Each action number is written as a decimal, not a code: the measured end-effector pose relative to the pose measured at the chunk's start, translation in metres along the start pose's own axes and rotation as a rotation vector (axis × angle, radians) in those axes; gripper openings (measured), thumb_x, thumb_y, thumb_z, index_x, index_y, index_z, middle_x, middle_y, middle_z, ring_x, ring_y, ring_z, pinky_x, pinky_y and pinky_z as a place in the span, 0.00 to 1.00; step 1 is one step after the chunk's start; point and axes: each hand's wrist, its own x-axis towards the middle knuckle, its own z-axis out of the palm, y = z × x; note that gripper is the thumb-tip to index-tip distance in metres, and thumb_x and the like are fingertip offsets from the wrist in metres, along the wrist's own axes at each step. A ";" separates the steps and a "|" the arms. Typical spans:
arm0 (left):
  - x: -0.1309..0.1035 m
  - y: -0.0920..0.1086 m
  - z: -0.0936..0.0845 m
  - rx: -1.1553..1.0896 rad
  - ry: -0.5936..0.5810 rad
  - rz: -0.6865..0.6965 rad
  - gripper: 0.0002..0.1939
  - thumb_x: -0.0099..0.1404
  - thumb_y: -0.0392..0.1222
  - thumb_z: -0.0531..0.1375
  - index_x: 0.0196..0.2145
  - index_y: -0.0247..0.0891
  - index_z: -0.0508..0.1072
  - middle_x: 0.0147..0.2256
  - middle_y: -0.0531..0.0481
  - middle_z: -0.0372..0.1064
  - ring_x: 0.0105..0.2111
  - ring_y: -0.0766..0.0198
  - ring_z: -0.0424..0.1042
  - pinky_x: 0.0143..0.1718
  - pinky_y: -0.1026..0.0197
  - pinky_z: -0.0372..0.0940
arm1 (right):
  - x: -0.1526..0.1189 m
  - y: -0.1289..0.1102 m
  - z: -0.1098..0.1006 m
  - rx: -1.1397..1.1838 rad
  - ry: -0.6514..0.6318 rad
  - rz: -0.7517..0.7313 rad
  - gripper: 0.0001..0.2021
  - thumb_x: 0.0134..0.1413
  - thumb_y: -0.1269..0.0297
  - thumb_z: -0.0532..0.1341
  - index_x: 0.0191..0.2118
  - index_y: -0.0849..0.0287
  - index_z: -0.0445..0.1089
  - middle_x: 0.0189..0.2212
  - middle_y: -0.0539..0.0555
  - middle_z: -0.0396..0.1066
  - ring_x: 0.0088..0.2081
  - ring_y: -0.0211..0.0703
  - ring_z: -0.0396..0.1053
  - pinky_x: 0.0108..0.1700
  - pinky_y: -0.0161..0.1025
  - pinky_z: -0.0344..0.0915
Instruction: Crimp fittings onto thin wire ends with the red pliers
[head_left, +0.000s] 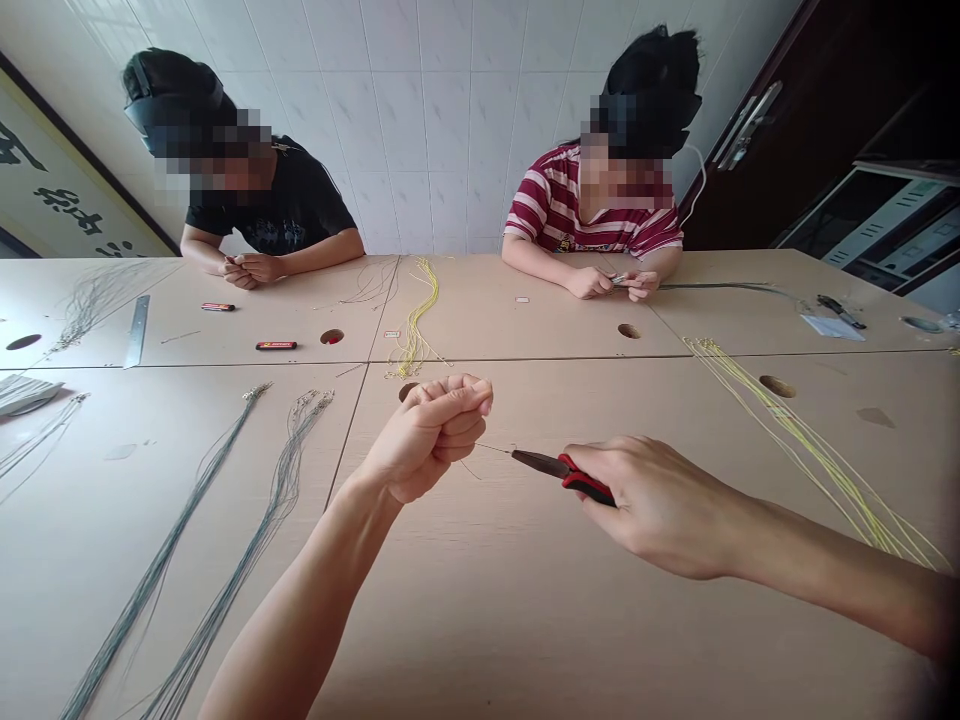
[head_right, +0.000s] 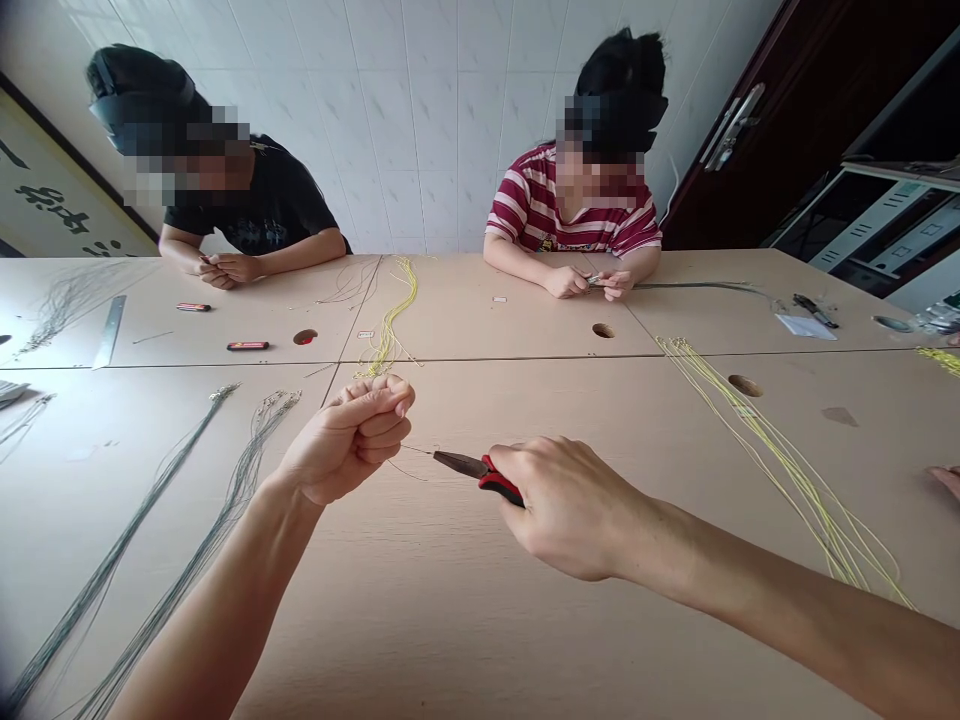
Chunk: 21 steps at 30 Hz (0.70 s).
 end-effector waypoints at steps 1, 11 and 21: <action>0.000 0.000 0.000 0.002 -0.001 0.001 0.15 0.58 0.42 0.67 0.22 0.34 0.66 0.17 0.64 0.35 0.17 0.77 0.35 0.14 0.73 0.36 | 0.000 0.000 0.000 -0.002 0.003 0.001 0.13 0.48 0.75 0.54 0.23 0.56 0.48 0.18 0.44 0.57 0.21 0.36 0.46 0.24 0.35 0.45; 0.004 -0.006 -0.007 -0.004 0.032 0.012 0.14 0.61 0.40 0.64 0.22 0.34 0.66 0.18 0.63 0.34 0.17 0.76 0.35 0.15 0.73 0.38 | 0.003 0.002 0.004 0.001 -0.019 0.019 0.13 0.48 0.75 0.53 0.23 0.55 0.47 0.18 0.44 0.56 0.20 0.36 0.45 0.24 0.34 0.45; 0.002 0.003 -0.017 -0.171 -0.072 0.061 0.11 0.60 0.41 0.64 0.24 0.34 0.68 0.22 0.56 0.59 0.17 0.77 0.48 0.14 0.73 0.43 | 0.003 0.014 0.005 -0.053 0.010 0.070 0.09 0.52 0.72 0.52 0.25 0.54 0.51 0.20 0.45 0.61 0.21 0.38 0.48 0.25 0.35 0.46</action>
